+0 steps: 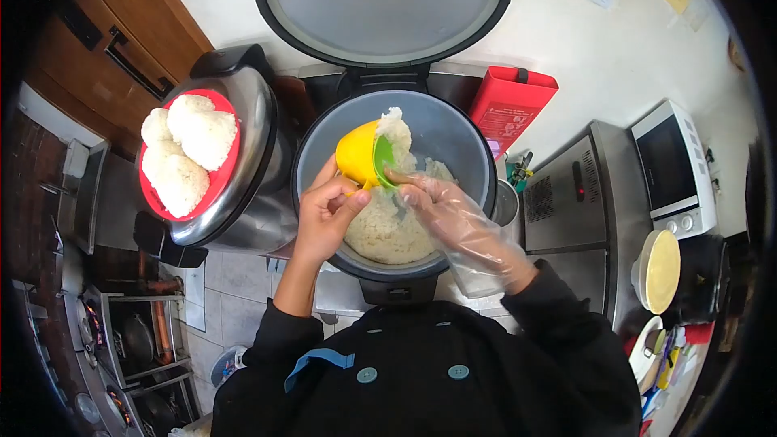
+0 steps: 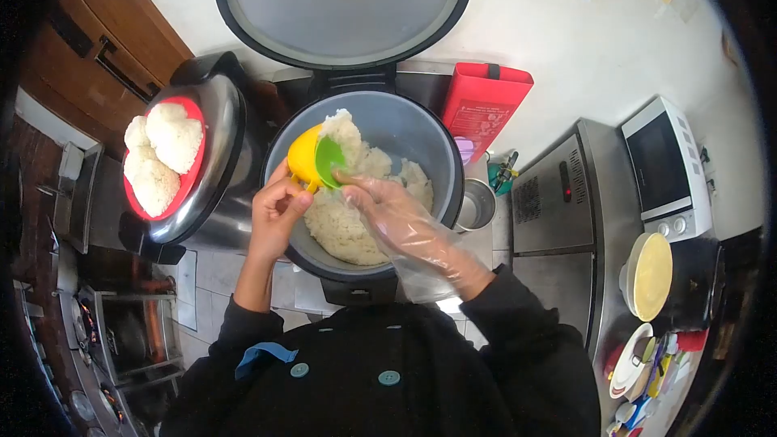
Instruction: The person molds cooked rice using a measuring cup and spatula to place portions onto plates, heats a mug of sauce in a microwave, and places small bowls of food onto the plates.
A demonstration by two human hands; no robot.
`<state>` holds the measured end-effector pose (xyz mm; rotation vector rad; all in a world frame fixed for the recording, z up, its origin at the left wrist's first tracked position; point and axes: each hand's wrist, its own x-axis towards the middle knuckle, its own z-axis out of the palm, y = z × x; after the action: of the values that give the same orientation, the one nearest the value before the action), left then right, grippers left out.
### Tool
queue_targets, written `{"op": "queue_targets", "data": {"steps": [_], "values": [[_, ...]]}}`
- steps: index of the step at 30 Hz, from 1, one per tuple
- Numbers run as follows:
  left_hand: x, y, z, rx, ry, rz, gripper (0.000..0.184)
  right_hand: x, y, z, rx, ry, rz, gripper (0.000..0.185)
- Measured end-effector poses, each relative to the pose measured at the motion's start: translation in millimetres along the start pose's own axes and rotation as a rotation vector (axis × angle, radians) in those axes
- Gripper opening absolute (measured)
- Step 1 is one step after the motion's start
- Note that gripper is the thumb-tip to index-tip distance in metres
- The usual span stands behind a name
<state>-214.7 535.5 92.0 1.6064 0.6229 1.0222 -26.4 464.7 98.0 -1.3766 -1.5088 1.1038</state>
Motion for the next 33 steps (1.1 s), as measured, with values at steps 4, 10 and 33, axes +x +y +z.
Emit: {"op": "queue_targets", "data": {"steps": [4,10,33], "values": [[3,-26,-6,0.116,-0.007,-0.004,0.017,-4,-20,-3,0.39,0.058,0.43,0.043],[7,-38,-27,-0.58,0.023,-0.402,0.01,-22,-14,-30,0.397,0.186,0.152,0.044],[-14,-27,-6,-0.087,-0.12,-0.133,0.021,-9,25,4,-0.051,0.105,0.119,0.044]]}}
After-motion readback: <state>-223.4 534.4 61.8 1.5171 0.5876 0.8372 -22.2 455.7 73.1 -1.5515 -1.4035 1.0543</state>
